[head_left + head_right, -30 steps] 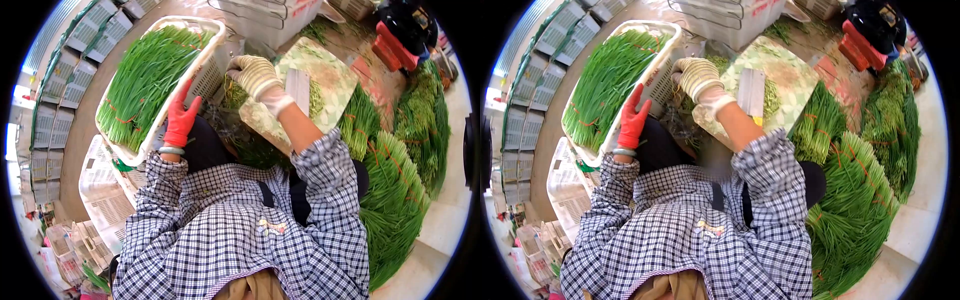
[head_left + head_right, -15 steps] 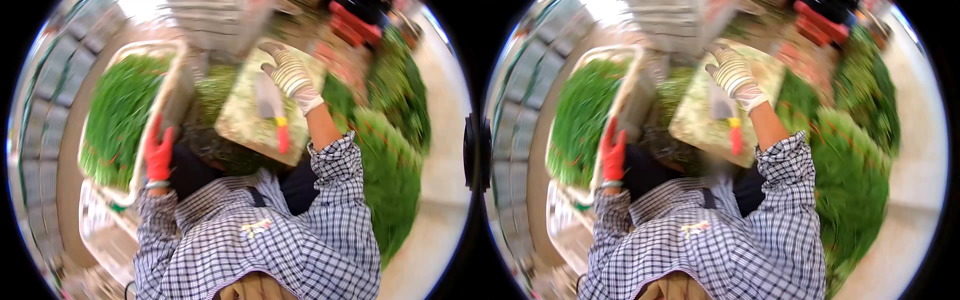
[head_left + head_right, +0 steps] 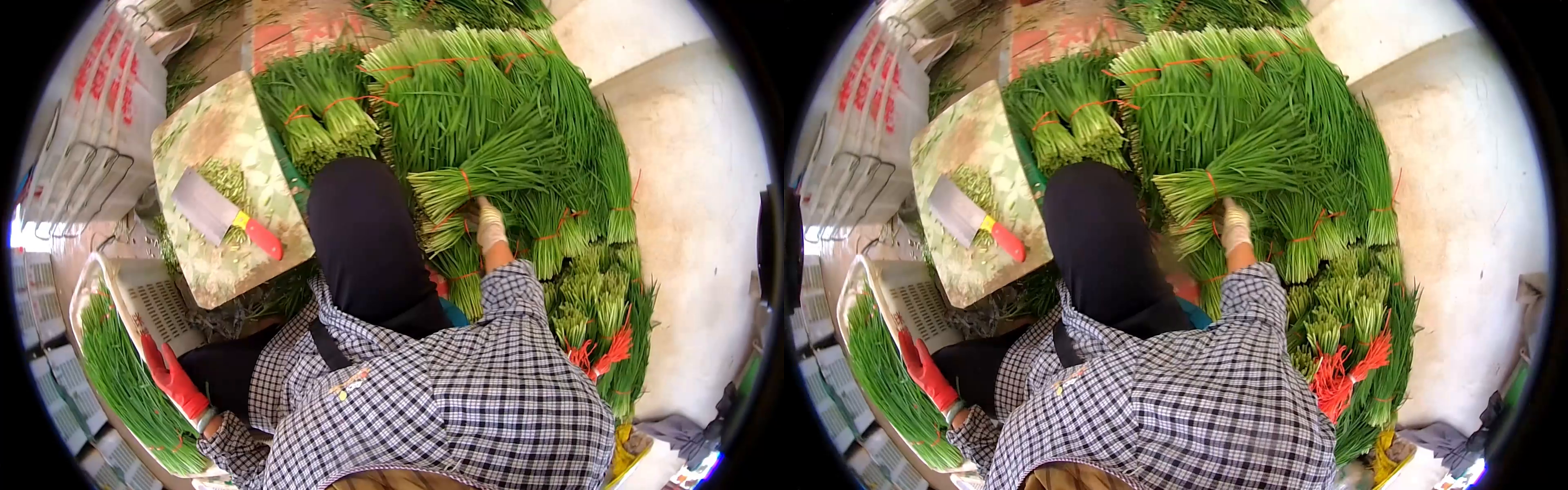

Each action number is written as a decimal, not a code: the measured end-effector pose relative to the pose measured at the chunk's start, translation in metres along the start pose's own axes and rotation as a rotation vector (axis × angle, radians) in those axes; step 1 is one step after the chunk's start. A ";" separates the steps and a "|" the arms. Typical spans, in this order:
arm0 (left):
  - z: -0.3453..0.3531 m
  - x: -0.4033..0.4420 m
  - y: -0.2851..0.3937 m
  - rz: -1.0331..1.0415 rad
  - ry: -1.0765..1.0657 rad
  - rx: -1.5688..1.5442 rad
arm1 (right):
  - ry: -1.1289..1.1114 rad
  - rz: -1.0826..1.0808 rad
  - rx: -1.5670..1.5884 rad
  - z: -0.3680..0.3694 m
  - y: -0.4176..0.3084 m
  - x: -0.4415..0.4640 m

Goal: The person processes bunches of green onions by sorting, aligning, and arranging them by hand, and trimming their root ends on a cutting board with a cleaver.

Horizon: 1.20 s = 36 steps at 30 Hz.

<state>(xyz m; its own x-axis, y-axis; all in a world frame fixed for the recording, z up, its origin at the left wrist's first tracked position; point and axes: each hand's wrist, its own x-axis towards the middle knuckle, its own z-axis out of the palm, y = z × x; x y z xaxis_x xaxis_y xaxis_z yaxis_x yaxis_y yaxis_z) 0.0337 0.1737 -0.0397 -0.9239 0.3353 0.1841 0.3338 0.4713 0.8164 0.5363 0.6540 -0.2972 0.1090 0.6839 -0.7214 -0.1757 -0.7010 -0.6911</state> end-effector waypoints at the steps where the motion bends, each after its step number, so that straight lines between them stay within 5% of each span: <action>1: 0.002 0.001 0.003 0.005 -0.015 0.037 | 0.040 0.033 -0.071 0.016 0.001 -0.008; 3: 0.007 0.002 0.010 -0.009 -0.031 0.087 | 0.172 -0.118 -0.054 0.037 0.024 0.026; 4: 0.009 0.003 0.014 0.008 -0.047 0.084 | 0.124 -0.130 0.016 0.061 -0.020 -0.042; 10: 0.022 -0.001 0.031 -0.013 -0.088 0.146 | 0.127 -0.016 -0.119 0.074 0.001 0.027; 14: 0.028 0.000 0.038 0.016 -0.143 0.251 | 0.102 -0.071 0.415 0.108 -0.017 -0.024; 17: 0.029 0.001 0.030 0.022 -0.148 0.215 | 0.177 0.029 0.477 0.111 -0.012 -0.005; 20: 0.026 0.004 0.021 0.074 -0.162 0.230 | 0.060 -0.018 0.572 0.102 -0.008 0.008; 23: 0.025 0.001 0.021 0.072 -0.159 0.226 | -0.114 0.049 0.819 0.104 -0.057 -0.077; 28: 0.035 -0.002 0.025 0.064 -0.184 0.150 | -0.494 -0.232 0.974 0.063 -0.086 -0.113; 36: 0.089 -0.004 0.097 0.119 -0.424 -0.203 | -0.769 -0.368 0.740 0.089 -0.128 -0.199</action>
<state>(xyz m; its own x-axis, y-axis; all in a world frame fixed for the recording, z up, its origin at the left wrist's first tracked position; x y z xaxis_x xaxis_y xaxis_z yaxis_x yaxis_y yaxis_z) 0.0864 0.2911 -0.0102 -0.7098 0.7000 0.0783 0.3505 0.2546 0.9013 0.4498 0.6256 -0.0615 -0.3123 0.9462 -0.0844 -0.8219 -0.3137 -0.4756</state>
